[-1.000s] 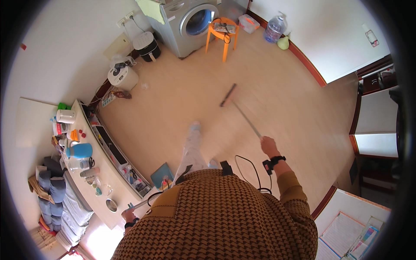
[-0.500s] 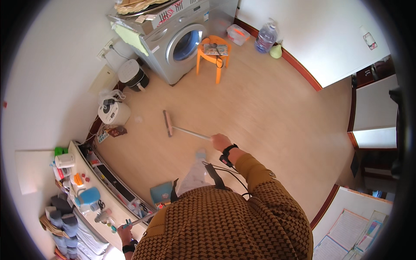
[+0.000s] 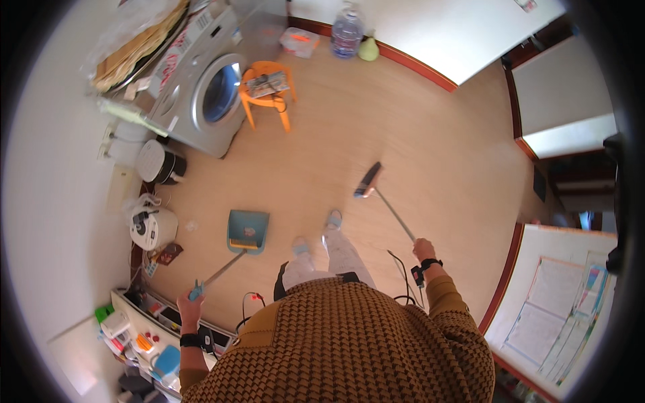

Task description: The person sweeps the floor with a broom and dustpan, moving from the living room to the kitchen and back. They gather debris into the dustpan and continue sweeping different areas of the room.

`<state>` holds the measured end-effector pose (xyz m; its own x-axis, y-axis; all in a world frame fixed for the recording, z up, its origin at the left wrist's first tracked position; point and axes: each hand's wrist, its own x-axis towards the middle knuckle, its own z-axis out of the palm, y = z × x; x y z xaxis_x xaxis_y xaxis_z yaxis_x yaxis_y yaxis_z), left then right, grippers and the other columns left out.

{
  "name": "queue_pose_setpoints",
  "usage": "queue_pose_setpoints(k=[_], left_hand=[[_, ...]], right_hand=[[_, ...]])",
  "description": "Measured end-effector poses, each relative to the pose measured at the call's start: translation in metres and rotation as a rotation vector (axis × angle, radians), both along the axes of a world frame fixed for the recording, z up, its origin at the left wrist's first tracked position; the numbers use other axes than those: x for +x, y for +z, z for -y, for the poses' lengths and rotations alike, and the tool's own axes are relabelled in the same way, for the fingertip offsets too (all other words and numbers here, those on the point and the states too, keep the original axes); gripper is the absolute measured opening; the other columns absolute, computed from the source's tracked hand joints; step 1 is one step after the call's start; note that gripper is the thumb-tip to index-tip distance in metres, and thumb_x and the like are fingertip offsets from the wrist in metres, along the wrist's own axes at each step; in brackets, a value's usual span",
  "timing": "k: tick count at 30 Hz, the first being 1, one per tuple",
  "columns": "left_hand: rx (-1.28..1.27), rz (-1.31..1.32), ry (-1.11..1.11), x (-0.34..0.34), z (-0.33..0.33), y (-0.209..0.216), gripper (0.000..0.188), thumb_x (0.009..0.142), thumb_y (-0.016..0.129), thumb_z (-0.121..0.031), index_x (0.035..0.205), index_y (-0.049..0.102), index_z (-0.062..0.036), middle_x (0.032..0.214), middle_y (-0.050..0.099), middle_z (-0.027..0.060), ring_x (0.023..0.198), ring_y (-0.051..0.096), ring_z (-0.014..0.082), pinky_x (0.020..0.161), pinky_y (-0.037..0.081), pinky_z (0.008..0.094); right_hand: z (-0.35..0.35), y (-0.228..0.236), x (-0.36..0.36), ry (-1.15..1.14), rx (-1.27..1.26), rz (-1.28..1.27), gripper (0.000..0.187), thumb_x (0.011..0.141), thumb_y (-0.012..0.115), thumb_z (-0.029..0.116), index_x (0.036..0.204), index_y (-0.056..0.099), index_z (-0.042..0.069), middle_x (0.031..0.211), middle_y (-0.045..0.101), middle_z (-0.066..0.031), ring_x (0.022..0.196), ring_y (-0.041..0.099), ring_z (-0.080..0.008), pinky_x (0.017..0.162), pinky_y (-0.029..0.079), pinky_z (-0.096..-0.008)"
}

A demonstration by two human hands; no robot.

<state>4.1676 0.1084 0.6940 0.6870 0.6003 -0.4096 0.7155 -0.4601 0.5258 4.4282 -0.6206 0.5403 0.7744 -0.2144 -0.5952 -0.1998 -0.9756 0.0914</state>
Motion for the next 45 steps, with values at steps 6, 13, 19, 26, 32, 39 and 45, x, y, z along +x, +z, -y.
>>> queue_pose_setpoints(k=[6, 13, 19, 26, 32, 39, 45], left_hand=[[-0.023, 0.034, 0.012, 0.087, 0.009, -0.003, 0.023, 0.075, 0.075, -0.012, 0.092, 0.071, 0.0033, 0.066, 0.062, 0.0068, 0.060, 0.056, 0.0134, 0.058, 0.047, 0.0333], [-0.039, 0.114, 0.134, 0.165, 0.041, -0.008, 0.024, 0.075, 0.077, -0.013, 0.090, 0.070, 0.0042, 0.066, 0.062, 0.0048, 0.061, 0.055, 0.0137, 0.059, 0.046, 0.0323], [-0.002, 0.097, 0.042, 0.229, 0.085, -0.001, 0.024, 0.075, 0.077, -0.013, 0.087, 0.068, 0.0062, 0.065, 0.057, 0.0017, 0.062, 0.053, 0.0139, 0.058, 0.044, 0.0325], [-0.196, 0.095, 0.113, 0.326, 0.131, 0.033, 0.019, 0.079, 0.077, -0.013, 0.087, 0.070, 0.0023, 0.062, 0.054, -0.0011, 0.046, 0.046, 0.0068, 0.043, 0.035, 0.0270], [-0.259, 0.056, 0.028, 0.412, 0.164, 0.021, 0.017, 0.088, 0.073, -0.014, 0.094, 0.067, 0.0008, 0.062, 0.051, 0.0004, 0.046, 0.044, 0.0084, 0.043, 0.033, 0.0318], [-0.351, 0.121, -0.007, 0.518, 0.187, -0.008, 0.020, 0.081, 0.078, -0.016, 0.089, 0.070, 0.0009, 0.060, 0.054, -0.0026, 0.046, 0.046, 0.0056, 0.042, 0.035, 0.0253], [-0.273, 0.064, -0.149, 0.611, 0.207, -0.014, 0.022, 0.079, 0.078, -0.017, 0.089, 0.071, 0.0019, 0.063, 0.060, 0.0017, 0.053, 0.053, 0.0089, 0.050, 0.042, 0.0276]], right_hand=[[0.072, 0.018, 0.039, -0.345, -0.028, 0.225, 0.020, 0.086, 0.062, 0.015, 0.086, 0.072, -0.002, 0.088, 0.070, -0.0270, 0.088, 0.070, -0.0429, 0.078, 0.057, -0.0500], [0.096, 0.012, 0.107, -0.037, 0.155, 0.332, 0.022, 0.089, 0.060, 0.018, 0.082, 0.069, 0.000, 0.084, 0.069, -0.0260, 0.081, 0.068, -0.0436, 0.073, 0.056, -0.0514], [0.003, -0.002, 0.192, 0.066, 0.384, 0.329, 0.016, 0.089, 0.054, 0.014, 0.085, 0.065, 0.004, 0.083, 0.069, -0.0229, 0.083, 0.068, -0.0427, 0.074, 0.056, -0.0516], [-0.064, -0.029, 0.284, 0.104, 0.445, 0.218, 0.019, 0.089, 0.056, 0.016, 0.085, 0.070, 0.004, 0.084, 0.069, -0.0229, 0.083, 0.067, -0.0419, 0.074, 0.055, -0.0512], [0.044, -0.069, 0.248, 0.071, 0.262, 0.188, 0.020, 0.089, 0.055, 0.016, 0.080, 0.069, 0.005, 0.083, 0.069, -0.0184, 0.079, 0.068, -0.0372, 0.071, 0.056, -0.0477], [0.157, -0.005, 0.224, -0.586, -0.012, 0.032, 0.034, 0.093, 0.062, 0.032, 0.096, 0.069, -0.001, 0.097, 0.070, -0.0256, 0.096, 0.068, -0.0426, 0.084, 0.055, -0.0514], [0.216, 0.026, 0.276, -0.681, -0.115, 0.167, 0.025, 0.088, 0.063, 0.020, 0.088, 0.070, -0.005, 0.092, 0.069, -0.0295, 0.092, 0.069, -0.0446, 0.077, 0.058, -0.0508]])
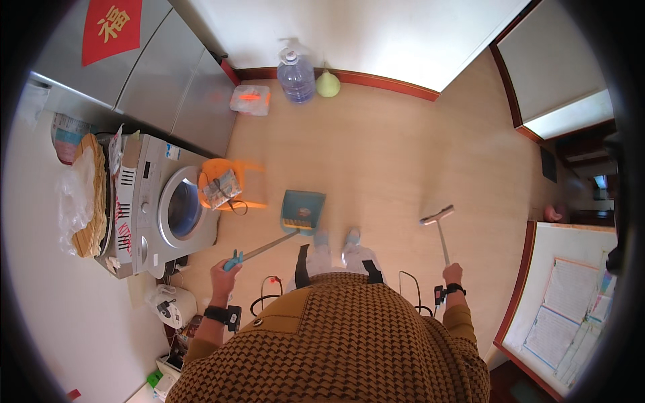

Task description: The person sweeps the floor with a broom and dustpan, moving from the living room to the kitchen and back. They gather debris into the dustpan and continue sweeping different areas of the room.

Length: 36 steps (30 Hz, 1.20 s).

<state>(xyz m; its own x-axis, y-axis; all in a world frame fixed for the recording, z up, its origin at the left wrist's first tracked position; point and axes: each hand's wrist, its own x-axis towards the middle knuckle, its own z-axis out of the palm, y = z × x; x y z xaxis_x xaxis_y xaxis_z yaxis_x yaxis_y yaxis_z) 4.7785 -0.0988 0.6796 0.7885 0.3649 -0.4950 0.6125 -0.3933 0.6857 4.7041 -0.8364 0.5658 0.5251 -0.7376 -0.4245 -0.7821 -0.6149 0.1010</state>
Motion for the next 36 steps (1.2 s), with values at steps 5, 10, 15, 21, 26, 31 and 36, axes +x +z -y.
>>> queue_pose_setpoints(k=[5, 10, 15, 21, 26, 31, 36], left_hand=[[0.122, 0.019, -0.075, 0.043, 0.027, 0.004, 0.026, 0.077, 0.079, -0.018, 0.091, 0.071, 0.0024, 0.069, 0.066, 0.0075, 0.065, 0.060, 0.0137, 0.063, 0.049, 0.0317], [0.180, 0.202, -0.106, 0.082, 0.064, 0.011, 0.027, 0.077, 0.078, -0.018, 0.093, 0.071, 0.0023, 0.071, 0.066, 0.0095, 0.064, 0.061, 0.0160, 0.064, 0.050, 0.0326], [0.231, 0.177, -0.082, 0.110, 0.077, 0.011, 0.029, 0.077, 0.078, -0.019, 0.096, 0.071, 0.0014, 0.073, 0.066, 0.0131, 0.065, 0.063, 0.0206, 0.065, 0.051, 0.0340], [0.259, 0.100, -0.028, 0.148, 0.069, -0.015, 0.030, 0.077, 0.078, -0.021, 0.098, 0.071, -0.0002, 0.076, 0.068, 0.0163, 0.068, 0.066, 0.0270, 0.068, 0.052, 0.0365], [0.367, 0.014, -0.105, 0.165, 0.069, -0.037, 0.031, 0.077, 0.077, -0.021, 0.101, 0.070, -0.0017, 0.081, 0.069, 0.0169, 0.071, 0.067, 0.0289, 0.069, 0.052, 0.0385], [0.197, -0.059, -0.004, 0.177, 0.061, -0.040, 0.029, 0.078, 0.076, -0.013, 0.103, 0.069, 0.0016, 0.080, 0.068, 0.0127, 0.072, 0.063, 0.0217, 0.070, 0.051, 0.0356], [0.074, -0.082, 0.014, 0.227, 0.039, -0.035, 0.026, 0.079, 0.075, -0.008, 0.101, 0.069, 0.0047, 0.079, 0.065, 0.0081, 0.071, 0.059, 0.0157, 0.068, 0.049, 0.0323]], right_hand=[[0.045, -0.006, 0.042, 0.245, -0.009, 0.009, 0.035, 0.090, 0.063, 0.028, 0.080, 0.068, -0.005, 0.086, 0.068, -0.0307, 0.086, 0.068, -0.0470, 0.077, 0.055, -0.0521], [0.055, -0.029, 0.143, 0.476, 0.210, 0.231, 0.035, 0.090, 0.060, 0.029, 0.075, 0.065, -0.002, 0.079, 0.065, -0.0278, 0.077, 0.064, -0.0475, 0.071, 0.052, -0.0546], [0.000, -0.037, 0.282, 0.806, 0.355, 0.309, 0.027, 0.091, 0.058, 0.023, 0.078, 0.062, 0.000, 0.077, 0.064, -0.0266, 0.077, 0.062, -0.0485, 0.069, 0.051, -0.0563], [-0.128, -0.027, 0.432, 1.034, 0.553, 0.300, 0.017, 0.090, 0.053, 0.016, 0.084, 0.063, 0.004, 0.080, 0.065, -0.0251, 0.079, 0.063, -0.0479, 0.071, 0.051, -0.0569], [-0.245, -0.040, 0.520, 1.177, 0.630, 0.178, 0.017, 0.088, 0.050, 0.010, 0.085, 0.063, 0.000, 0.083, 0.068, -0.0254, 0.080, 0.066, -0.0449, 0.072, 0.052, -0.0544], [-0.305, -0.056, 0.560, 1.148, 0.667, 0.214, 0.015, 0.083, 0.054, 0.008, 0.081, 0.068, 0.003, 0.081, 0.068, -0.0232, 0.080, 0.067, -0.0420, 0.071, 0.055, -0.0509], [-0.241, -0.064, 0.548, 0.966, 0.569, 0.160, 0.017, 0.085, 0.055, 0.010, 0.081, 0.069, 0.004, 0.083, 0.069, -0.0228, 0.082, 0.068, -0.0416, 0.071, 0.055, -0.0503]])
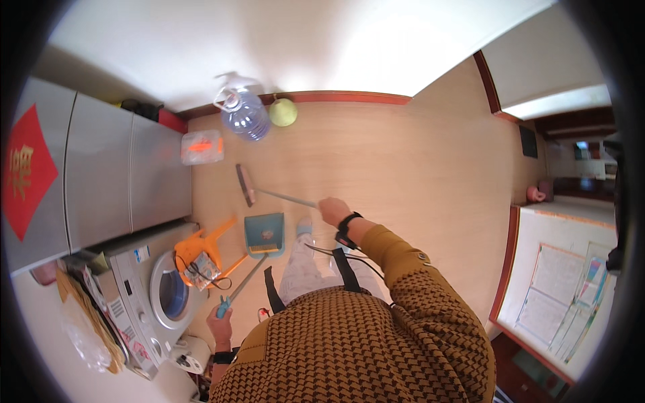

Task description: The person sweeps the floor with a broom and dustpan, moving from the living room to the kitchen and back. They gather debris into the dustpan and continue sweeping different areas of the room.

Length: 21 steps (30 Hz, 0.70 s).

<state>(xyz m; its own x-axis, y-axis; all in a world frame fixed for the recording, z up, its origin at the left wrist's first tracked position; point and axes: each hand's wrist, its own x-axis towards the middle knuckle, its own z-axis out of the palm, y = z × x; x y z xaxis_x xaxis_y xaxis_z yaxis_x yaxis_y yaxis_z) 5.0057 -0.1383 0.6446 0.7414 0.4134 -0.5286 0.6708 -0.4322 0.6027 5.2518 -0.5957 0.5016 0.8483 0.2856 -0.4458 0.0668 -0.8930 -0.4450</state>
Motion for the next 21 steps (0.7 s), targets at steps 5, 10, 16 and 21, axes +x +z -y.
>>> queue_pose_setpoints(k=[5, 10, 16, 21], left_hand=[[0.111, -0.002, -0.243, 0.074, 0.018, 0.017, 0.030, 0.076, 0.077, -0.013, 0.097, 0.068, 0.0060, 0.074, 0.063, 0.0098, 0.067, 0.057, 0.0154, 0.064, 0.048, 0.0326], [0.122, 0.089, -0.432, 0.146, 0.077, 0.047, 0.026, 0.077, 0.077, -0.015, 0.090, 0.067, 0.0053, 0.068, 0.060, 0.0087, 0.063, 0.057, 0.0135, 0.061, 0.047, 0.0322], [0.135, 0.104, -0.571, 0.202, 0.178, 0.065, 0.023, 0.079, 0.074, -0.016, 0.085, 0.064, 0.0042, 0.067, 0.056, 0.0020, 0.062, 0.052, 0.0100, 0.058, 0.044, 0.0311], [0.215, 0.228, -0.587, 0.239, 0.236, 0.047, 0.024, 0.078, 0.075, -0.018, 0.088, 0.067, 0.0028, 0.067, 0.059, 0.0079, 0.061, 0.056, 0.0165, 0.061, 0.046, 0.0330]], right_hand=[[0.146, -0.005, -0.079, -0.261, -0.142, -0.115, 0.015, 0.088, 0.055, 0.014, 0.087, 0.067, 0.007, 0.085, 0.069, -0.0210, 0.084, 0.067, -0.0414, 0.073, 0.053, -0.0520], [0.271, -0.015, -0.204, -0.582, -0.199, -0.145, 0.019, 0.093, 0.056, 0.025, 0.091, 0.065, 0.009, 0.090, 0.069, -0.0208, 0.089, 0.066, -0.0416, 0.077, 0.053, -0.0531], [0.360, -0.011, -0.354, -0.849, -0.292, -0.251, 0.020, 0.094, 0.056, 0.026, 0.095, 0.065, 0.009, 0.097, 0.069, -0.0204, 0.095, 0.065, -0.0426, 0.081, 0.053, -0.0536], [0.427, 0.035, -0.404, -1.133, -0.421, -0.457, 0.023, 0.093, 0.058, 0.026, 0.099, 0.069, 0.008, 0.103, 0.070, -0.0208, 0.101, 0.066, -0.0414, 0.085, 0.055, -0.0519]])
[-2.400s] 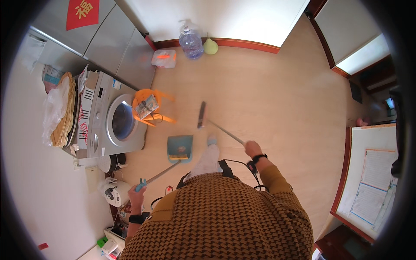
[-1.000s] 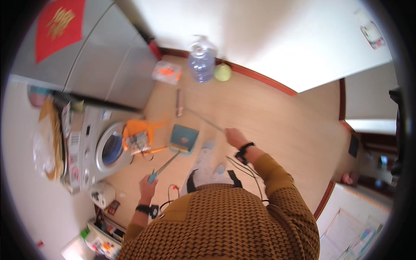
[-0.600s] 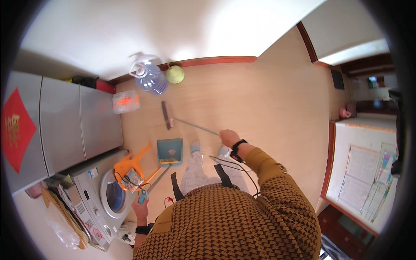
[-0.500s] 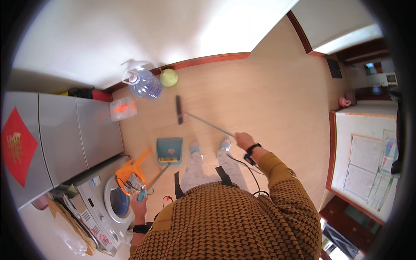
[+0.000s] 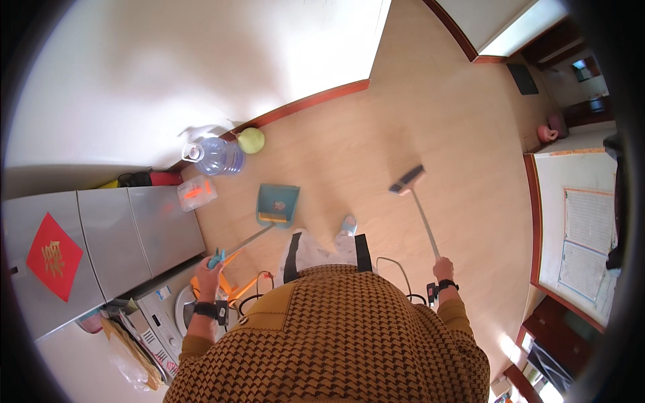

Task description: The person sweeps the floor with a broom and dustpan, moving from the living room to the kitchen and back. They gather debris into the dustpan and continue sweeping different areas of the room.

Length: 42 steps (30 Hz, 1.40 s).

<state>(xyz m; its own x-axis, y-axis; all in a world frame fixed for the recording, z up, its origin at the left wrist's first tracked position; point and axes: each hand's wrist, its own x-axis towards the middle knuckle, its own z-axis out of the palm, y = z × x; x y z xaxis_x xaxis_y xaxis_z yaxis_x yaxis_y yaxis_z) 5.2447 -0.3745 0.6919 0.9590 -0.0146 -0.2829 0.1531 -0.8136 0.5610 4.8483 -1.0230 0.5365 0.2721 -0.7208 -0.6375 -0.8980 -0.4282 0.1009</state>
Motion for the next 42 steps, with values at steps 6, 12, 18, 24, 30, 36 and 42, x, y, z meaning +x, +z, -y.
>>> queue_pose_setpoints(k=[6, 12, 18, 24, 30, 36, 42], left_hand=[[0.055, -0.045, 0.005, 0.023, 0.038, -0.008, 0.023, 0.079, 0.075, -0.016, 0.092, 0.070, 0.0034, 0.072, 0.064, 0.0039, 0.067, 0.057, 0.0112, 0.063, 0.048, 0.0289], [0.009, -0.101, 0.064, 0.052, 0.091, -0.034, 0.030, 0.074, 0.077, -0.021, 0.090, 0.069, 0.0031, 0.068, 0.062, 0.0150, 0.063, 0.060, 0.0214, 0.062, 0.048, 0.0338], [0.050, -0.169, 0.046, 0.094, 0.110, -0.022, 0.026, 0.075, 0.074, -0.017, 0.086, 0.064, 0.0035, 0.068, 0.058, 0.0128, 0.064, 0.057, 0.0191, 0.064, 0.046, 0.0357], [0.049, -0.229, 0.080, 0.122, 0.138, -0.013, 0.024, 0.077, 0.075, -0.016, 0.086, 0.065, 0.0038, 0.070, 0.061, 0.0052, 0.064, 0.056, 0.0139, 0.061, 0.046, 0.0332], [0.031, -0.264, 0.097, 0.162, 0.135, -0.028, 0.023, 0.076, 0.076, -0.013, 0.088, 0.066, 0.0037, 0.069, 0.060, 0.0044, 0.064, 0.057, 0.0128, 0.060, 0.047, 0.0315], [-0.023, -0.417, 0.185, 0.208, 0.142, -0.023, 0.020, 0.078, 0.075, -0.014, 0.087, 0.065, 0.0011, 0.067, 0.057, 0.0034, 0.055, 0.056, 0.0139, 0.050, 0.045, 0.0317], [-0.005, -0.581, 0.221, 0.242, 0.199, 0.006, 0.018, 0.084, 0.072, -0.014, 0.093, 0.060, -0.0048, 0.059, 0.042, -0.0019, 0.040, 0.041, 0.0099, 0.036, 0.032, 0.0286]], right_hand=[[0.060, 0.014, 0.035, -0.148, -0.125, 0.242, 0.027, 0.093, 0.057, 0.024, 0.091, 0.069, 0.000, 0.090, 0.070, -0.0257, 0.089, 0.067, -0.0447, 0.077, 0.055, -0.0513], [0.108, 0.037, 0.127, 0.179, 0.026, 0.493, 0.024, 0.091, 0.057, 0.022, 0.087, 0.066, 0.000, 0.082, 0.066, -0.0239, 0.082, 0.064, -0.0448, 0.069, 0.052, -0.0518], [0.092, 0.024, 0.315, 0.472, 0.317, 0.565, 0.023, 0.093, 0.052, 0.022, 0.086, 0.063, 0.004, 0.083, 0.065, -0.0242, 0.082, 0.062, -0.0460, 0.071, 0.050, -0.0562], [0.049, -0.028, 0.495, 0.675, 0.404, 0.470, 0.029, 0.093, 0.053, 0.029, 0.085, 0.068, 0.005, 0.090, 0.069, -0.0206, 0.088, 0.066, -0.0416, 0.079, 0.053, -0.0511], [0.061, -0.053, 0.524, 0.534, 0.368, 0.422, 0.033, 0.094, 0.054, 0.033, 0.086, 0.069, 0.005, 0.091, 0.069, -0.0216, 0.090, 0.065, -0.0417, 0.081, 0.053, -0.0516], [0.129, -0.032, 0.438, 0.220, 0.309, 0.369, 0.030, 0.093, 0.054, 0.030, 0.092, 0.071, 0.005, 0.095, 0.070, -0.0227, 0.092, 0.067, -0.0419, 0.082, 0.055, -0.0497], [0.149, -0.057, 0.355, -0.118, 0.181, 0.285, 0.025, 0.091, 0.059, 0.028, 0.093, 0.070, 0.006, 0.098, 0.070, -0.0232, 0.093, 0.068, -0.0430, 0.079, 0.056, -0.0536]])
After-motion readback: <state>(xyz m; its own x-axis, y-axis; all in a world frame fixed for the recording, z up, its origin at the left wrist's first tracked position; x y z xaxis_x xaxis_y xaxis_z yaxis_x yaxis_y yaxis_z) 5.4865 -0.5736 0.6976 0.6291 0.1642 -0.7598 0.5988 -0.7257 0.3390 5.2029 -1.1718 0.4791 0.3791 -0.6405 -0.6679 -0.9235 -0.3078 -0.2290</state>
